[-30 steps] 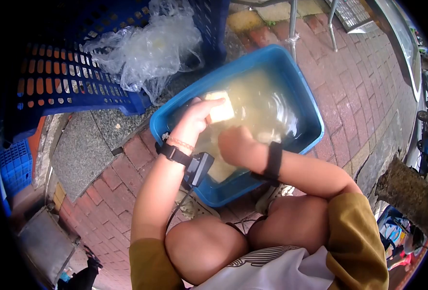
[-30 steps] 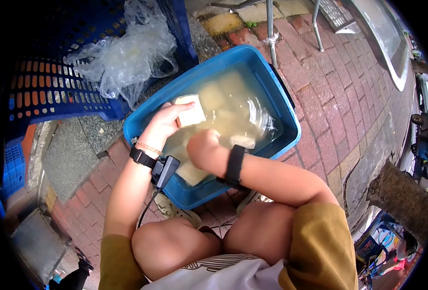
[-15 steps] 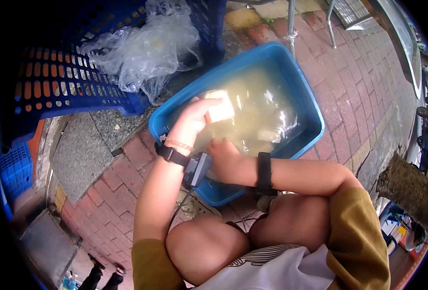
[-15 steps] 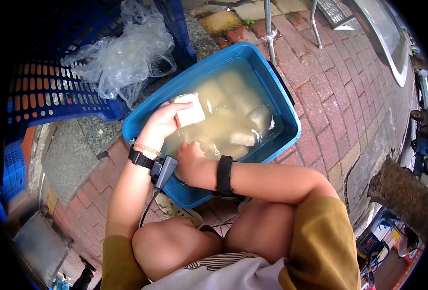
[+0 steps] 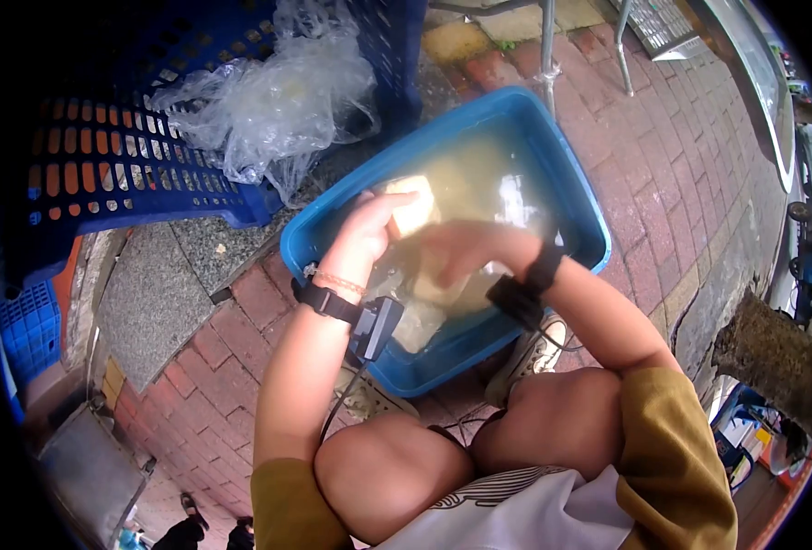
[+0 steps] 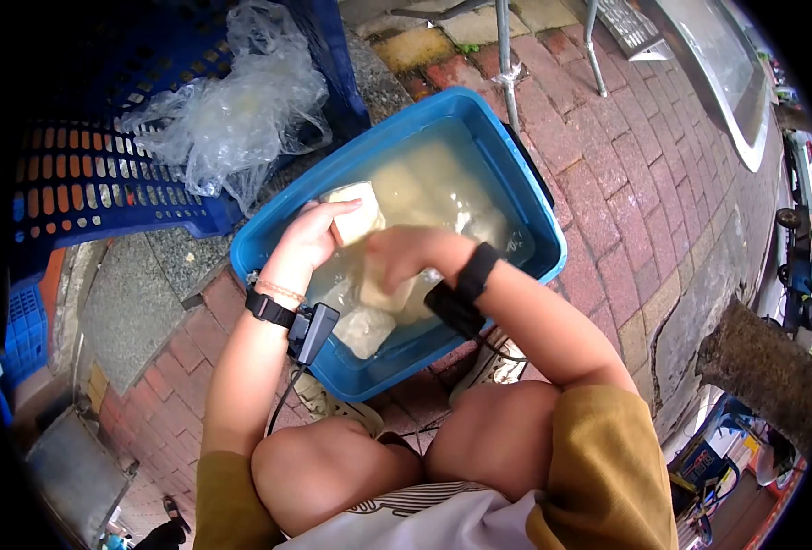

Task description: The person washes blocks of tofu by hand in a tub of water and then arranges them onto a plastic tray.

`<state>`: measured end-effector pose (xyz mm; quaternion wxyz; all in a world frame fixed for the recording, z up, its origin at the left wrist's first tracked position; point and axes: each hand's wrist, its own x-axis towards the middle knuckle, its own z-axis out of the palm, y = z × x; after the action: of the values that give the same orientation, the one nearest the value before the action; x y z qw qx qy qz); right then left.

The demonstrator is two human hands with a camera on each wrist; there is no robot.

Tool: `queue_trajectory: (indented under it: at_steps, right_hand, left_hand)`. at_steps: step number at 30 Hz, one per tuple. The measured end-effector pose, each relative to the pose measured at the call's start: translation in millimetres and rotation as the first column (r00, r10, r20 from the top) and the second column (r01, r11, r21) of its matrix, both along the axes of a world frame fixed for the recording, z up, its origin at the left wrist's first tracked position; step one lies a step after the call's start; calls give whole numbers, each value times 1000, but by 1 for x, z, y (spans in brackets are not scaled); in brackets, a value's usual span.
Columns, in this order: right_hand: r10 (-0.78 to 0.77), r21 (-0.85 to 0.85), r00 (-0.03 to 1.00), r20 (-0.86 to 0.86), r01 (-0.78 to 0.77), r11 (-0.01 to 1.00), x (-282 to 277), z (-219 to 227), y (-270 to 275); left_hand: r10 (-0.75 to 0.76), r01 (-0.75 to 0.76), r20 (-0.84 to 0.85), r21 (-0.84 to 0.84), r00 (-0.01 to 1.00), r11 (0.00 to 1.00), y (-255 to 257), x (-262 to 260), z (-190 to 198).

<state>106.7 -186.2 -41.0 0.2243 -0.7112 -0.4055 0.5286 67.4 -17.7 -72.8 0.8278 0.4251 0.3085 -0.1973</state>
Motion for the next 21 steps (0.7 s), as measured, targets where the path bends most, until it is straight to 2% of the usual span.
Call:
queue_trajectory:
  at_steps: [2,3,5,9,11,12,14,15,16,18,19,20,21]
  right_hand:
    - [-101,-47,991,-83,97,994,20,-20,-14]
    - [-101,-45,992,-80,98,994,26,-21,-17]
    - [-151,-175,988,-9,147,974,35,-22,-23]
    - [-83,-149,996,-31,77,986,49,-28,-28]
    - [-208,-190,978,0,204,960,62,-47,-35]
    - [-209,-188,978,3,206,960,65,-35,-38]
    - [-535,-116,838,105,545,830,69,3,-45]
    - [-584,97,809,-64,588,803,75,-25,-58]
    - [-585,100,808,-63,589,802,76,-29,-61]
    - [-584,73,812,-6,583,809,76,-29,-62]
    - [-580,69,796,171,578,813,69,-22,-61]
    - [-581,71,795,173,578,813,66,-23,-58]
    - [-405,-9,831,382,442,897,63,-20,-52]
  left_hand:
    - [28,-28,2,-4,1000,1000,-1,-1,4]
    - [52,-52,1,-10,999,999,-2,-1,5]
    - [70,-70,19,-27,997,997,-2,-2,-2]
    - [150,-150,6,-25,989,988,-5,-3,-2]
    - [197,-196,8,-36,980,980,-7,-6,-3]
    - [253,-254,-32,-3,967,967,-9,-7,-5]
    - [309,-307,-66,32,949,951,-12,-9,-3]
    - [327,-326,-43,26,944,945,-13,-11,0]
    - [346,-345,-19,19,938,938,-15,-12,3]
    - [356,-355,0,50,935,933,-16,-13,6]
    - [347,-346,-8,42,938,937,-16,-13,6]
    - [338,-337,-15,33,941,941,-16,-13,6]
    - [337,-337,-13,33,941,941,-16,-12,7]
